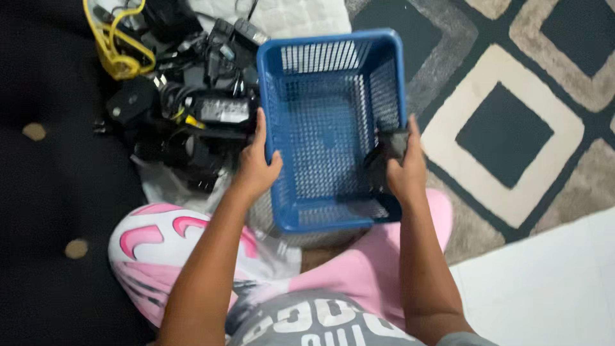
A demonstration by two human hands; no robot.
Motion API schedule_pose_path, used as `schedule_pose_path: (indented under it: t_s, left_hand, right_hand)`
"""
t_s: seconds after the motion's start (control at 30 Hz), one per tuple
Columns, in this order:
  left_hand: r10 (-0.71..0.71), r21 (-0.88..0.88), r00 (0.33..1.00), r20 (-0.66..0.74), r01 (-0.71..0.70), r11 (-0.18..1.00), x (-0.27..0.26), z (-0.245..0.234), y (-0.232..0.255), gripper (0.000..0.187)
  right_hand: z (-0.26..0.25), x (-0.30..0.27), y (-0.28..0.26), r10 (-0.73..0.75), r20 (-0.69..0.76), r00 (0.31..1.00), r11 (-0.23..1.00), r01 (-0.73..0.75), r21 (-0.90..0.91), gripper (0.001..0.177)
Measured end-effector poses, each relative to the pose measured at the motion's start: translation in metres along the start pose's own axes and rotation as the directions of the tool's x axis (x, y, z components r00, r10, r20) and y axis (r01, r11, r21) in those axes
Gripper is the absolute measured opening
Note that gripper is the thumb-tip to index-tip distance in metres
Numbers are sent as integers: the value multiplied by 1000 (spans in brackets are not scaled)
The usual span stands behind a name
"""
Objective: The person organizes electronic accessories by winding cords around adapters and pouches by hand and placing items into a basket.
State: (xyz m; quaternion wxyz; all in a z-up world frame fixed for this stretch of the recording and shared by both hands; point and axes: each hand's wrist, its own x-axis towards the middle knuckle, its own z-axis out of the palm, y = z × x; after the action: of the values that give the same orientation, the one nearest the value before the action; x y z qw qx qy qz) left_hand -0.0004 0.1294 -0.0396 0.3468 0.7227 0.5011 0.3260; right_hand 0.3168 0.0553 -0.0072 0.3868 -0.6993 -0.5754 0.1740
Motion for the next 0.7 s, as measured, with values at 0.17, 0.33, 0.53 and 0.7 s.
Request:
schedule_pose_path:
  t_s: [0.17,0.33,0.53,0.7]
  left_hand:
    - [30,-61,996,86,-25,998,-33,-17,4,96]
    - [175,53,984,15,-175,983,-45,-18,4,81]
    - [-157,727,985,66,60,684,-45,-80,3,28]
    - [-165,846,985,58,39,531,-47,-97,-19,19]
  right_hand:
    - [3,-57,-104,-231,-162,959,930,169,-326,80]
    - [39,-95,-112,-81,344,936,962,-16,272,74]
    - [74,-111,-104,-100,293,951,887,-48,459,43]
    - [88,-96,-95,9,286,958,743,-198,639,37]
